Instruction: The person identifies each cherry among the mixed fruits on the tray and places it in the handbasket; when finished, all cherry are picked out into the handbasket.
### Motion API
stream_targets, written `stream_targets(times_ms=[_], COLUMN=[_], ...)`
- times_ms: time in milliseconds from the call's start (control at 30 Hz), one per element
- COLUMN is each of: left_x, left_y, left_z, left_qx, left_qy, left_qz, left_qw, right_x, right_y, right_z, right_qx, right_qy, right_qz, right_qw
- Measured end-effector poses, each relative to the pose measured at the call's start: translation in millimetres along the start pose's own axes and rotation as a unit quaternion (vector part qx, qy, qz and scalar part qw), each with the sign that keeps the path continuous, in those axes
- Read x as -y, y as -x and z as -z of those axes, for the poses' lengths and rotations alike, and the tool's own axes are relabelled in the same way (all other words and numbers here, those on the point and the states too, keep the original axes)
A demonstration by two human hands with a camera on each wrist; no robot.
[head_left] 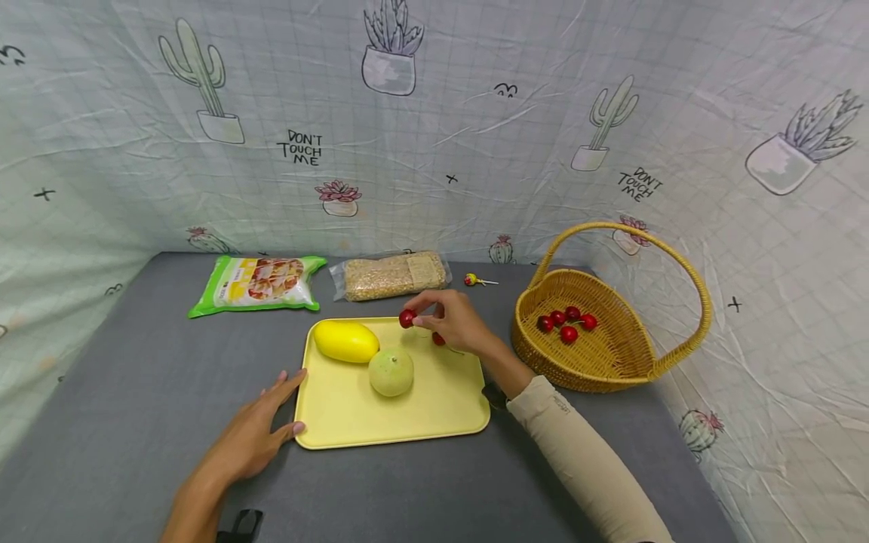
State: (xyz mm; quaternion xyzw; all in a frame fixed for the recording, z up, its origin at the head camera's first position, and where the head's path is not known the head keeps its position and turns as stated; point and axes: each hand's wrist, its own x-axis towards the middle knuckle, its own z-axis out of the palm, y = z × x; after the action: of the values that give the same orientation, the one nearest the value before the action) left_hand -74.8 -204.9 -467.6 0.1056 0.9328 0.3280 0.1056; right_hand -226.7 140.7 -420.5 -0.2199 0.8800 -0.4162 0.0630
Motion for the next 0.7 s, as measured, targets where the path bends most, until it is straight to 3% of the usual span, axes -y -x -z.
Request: stream_targets(times_ms=[700], left_x=[3.2], left_y=[-2.1], left_z=[-0.3], left_qx=[0.005], left_qy=[0.000], left_qz=[0.002], left_qw=[1.0000], right_x=[-14.2], right_y=[35.3], right_z=[40.2], right_qx=[-0.065], right_qy=[0.023], right_qz=[0.000], right_qw=[0.9977])
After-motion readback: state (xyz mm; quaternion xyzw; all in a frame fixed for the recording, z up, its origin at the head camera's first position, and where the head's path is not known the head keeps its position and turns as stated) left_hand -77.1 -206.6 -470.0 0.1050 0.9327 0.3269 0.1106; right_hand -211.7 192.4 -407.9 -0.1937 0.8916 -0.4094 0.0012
